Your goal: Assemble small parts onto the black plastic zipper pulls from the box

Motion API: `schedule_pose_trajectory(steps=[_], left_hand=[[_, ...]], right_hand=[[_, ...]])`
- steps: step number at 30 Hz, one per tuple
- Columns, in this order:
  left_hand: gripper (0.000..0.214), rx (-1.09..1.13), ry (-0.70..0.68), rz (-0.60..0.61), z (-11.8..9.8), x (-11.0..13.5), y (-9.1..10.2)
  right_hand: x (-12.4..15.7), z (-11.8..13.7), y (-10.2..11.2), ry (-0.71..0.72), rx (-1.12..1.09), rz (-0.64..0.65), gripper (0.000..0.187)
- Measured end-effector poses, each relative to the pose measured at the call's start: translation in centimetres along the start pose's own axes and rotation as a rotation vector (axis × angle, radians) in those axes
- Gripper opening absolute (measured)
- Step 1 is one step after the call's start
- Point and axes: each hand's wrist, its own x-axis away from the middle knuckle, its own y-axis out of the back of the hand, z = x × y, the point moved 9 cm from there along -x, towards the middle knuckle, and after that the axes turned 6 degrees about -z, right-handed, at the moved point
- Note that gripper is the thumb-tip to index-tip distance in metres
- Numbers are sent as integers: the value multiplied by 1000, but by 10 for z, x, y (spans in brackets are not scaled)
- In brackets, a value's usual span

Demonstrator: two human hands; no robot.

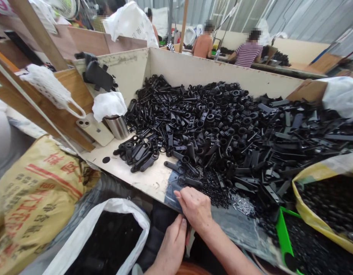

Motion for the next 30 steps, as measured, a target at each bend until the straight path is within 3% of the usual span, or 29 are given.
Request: schedule_pose_trajectory(steps=[9, 16, 27, 30], left_hand=[[38, 22, -5, 5, -1, 0, -6], [30, 20, -42, -50, -7, 0, 0], [51, 79, 50, -28, 13, -1, -2], [57, 104, 72, 70, 16, -4, -8]], right_hand=[[-1, 5, -8, 11, 129, 68, 53], [0, 3, -13, -109, 180, 105, 49], [2, -3, -20, -153, 141, 134, 50], [3, -4, -19, -149, 118, 120, 49]])
